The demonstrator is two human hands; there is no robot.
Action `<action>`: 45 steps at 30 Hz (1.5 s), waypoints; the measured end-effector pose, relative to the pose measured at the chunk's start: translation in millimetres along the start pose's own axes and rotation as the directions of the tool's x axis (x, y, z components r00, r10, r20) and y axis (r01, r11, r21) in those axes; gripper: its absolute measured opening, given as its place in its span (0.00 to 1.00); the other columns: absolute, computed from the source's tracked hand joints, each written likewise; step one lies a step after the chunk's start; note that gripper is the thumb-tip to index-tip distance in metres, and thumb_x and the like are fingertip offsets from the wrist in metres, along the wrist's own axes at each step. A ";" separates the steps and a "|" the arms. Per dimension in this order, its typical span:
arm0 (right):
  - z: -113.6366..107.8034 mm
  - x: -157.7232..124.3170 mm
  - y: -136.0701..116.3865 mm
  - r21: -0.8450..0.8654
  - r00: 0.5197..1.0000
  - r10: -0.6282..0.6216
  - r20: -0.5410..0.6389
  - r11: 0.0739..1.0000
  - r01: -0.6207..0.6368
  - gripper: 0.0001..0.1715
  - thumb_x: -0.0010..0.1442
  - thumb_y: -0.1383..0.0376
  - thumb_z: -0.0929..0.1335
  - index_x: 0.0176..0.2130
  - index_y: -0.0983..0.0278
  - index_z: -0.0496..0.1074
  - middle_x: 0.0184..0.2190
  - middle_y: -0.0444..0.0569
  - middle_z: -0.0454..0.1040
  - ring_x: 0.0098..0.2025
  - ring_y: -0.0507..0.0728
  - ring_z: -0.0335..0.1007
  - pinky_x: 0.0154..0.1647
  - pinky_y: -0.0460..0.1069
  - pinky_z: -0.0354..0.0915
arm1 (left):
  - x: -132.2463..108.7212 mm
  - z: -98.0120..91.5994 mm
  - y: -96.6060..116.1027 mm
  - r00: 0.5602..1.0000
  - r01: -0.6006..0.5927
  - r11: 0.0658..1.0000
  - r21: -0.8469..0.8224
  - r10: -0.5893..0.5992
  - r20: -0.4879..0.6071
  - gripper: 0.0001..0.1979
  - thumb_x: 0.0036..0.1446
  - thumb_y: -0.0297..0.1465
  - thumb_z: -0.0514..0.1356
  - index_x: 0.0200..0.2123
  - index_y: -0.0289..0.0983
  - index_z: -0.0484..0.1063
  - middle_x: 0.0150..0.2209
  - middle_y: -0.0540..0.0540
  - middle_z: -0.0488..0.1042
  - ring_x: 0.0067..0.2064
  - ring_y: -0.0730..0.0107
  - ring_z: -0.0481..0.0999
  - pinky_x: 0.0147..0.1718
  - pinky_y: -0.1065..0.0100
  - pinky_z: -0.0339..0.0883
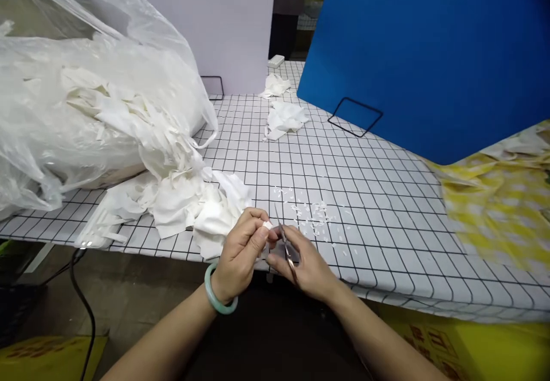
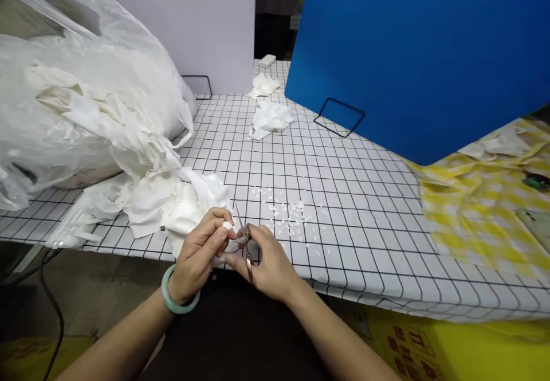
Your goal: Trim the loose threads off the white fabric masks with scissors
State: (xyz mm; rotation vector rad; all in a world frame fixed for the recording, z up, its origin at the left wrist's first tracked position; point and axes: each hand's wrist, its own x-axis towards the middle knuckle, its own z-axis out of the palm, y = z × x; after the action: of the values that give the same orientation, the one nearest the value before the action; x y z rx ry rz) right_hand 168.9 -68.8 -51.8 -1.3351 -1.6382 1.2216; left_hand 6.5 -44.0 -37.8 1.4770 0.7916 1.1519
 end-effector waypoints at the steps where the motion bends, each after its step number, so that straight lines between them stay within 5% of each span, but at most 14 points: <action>1: -9.9 -3.8 -0.8 -0.125 0.999 -0.025 -0.023 0.992 0.022 0.21 0.57 0.47 0.72 0.39 0.61 0.72 0.36 0.49 0.72 0.40 0.60 0.67 0.43 0.56 0.66 | -0.1 2.5 -1.8 1.000 0.001 1.000 0.020 -0.001 0.003 0.14 0.71 0.33 0.51 0.36 0.37 0.74 0.36 0.43 0.67 0.48 0.61 0.69 0.40 0.65 0.69; 4: -30.2 -12.9 -1.9 -0.356 0.996 -0.065 -0.055 0.934 0.041 0.22 0.55 0.45 0.73 0.35 0.61 0.73 0.30 0.49 0.72 0.36 0.60 0.66 0.42 0.57 0.64 | 0.0 9.1 -4.6 1.000 0.025 0.996 0.080 -0.026 0.014 0.15 0.72 0.33 0.50 0.37 0.37 0.74 0.42 0.42 0.66 0.50 0.60 0.68 0.45 0.62 0.68; 8: -37.4 -16.8 0.1 -0.439 0.992 -0.105 -0.068 0.896 0.065 0.24 0.53 0.46 0.75 0.27 0.61 0.69 0.23 0.45 0.71 0.29 0.57 0.65 0.39 0.56 0.62 | 1.5 15.3 -8.3 0.998 0.025 0.993 0.114 -0.032 0.053 0.14 0.71 0.32 0.50 0.36 0.37 0.73 0.44 0.42 0.64 0.50 0.60 0.68 0.47 0.60 0.67; 37: -40.5 -20.1 10.8 -0.405 0.980 -0.111 -0.163 0.913 0.036 0.34 0.54 0.40 0.73 0.17 0.61 0.60 0.16 0.43 0.62 0.22 0.52 0.58 0.31 0.50 0.59 | 8.8 27.3 -12.0 0.973 -0.173 0.945 0.277 0.120 0.197 0.12 0.71 0.26 0.48 0.35 0.37 0.66 0.40 0.43 0.64 0.49 0.62 0.65 0.48 0.62 0.65; 45: -41.3 -36.1 29.5 -0.402 0.951 0.002 -0.308 0.906 -0.132 0.35 0.54 0.38 0.71 0.17 0.61 0.60 0.15 0.44 0.62 0.22 0.53 0.59 0.26 0.49 0.58 | 19.8 39.7 -21.5 0.937 -0.203 0.939 0.278 0.104 0.333 0.13 0.71 0.26 0.47 0.36 0.36 0.67 0.40 0.42 0.65 0.50 0.61 0.65 0.48 0.61 0.65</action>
State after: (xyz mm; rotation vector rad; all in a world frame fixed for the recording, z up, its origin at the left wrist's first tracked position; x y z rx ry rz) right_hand 224.9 -93.0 -64.6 -1.7574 -1.6945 0.6691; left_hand 52.3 -34.1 -53.0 1.9588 0.6607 0.8987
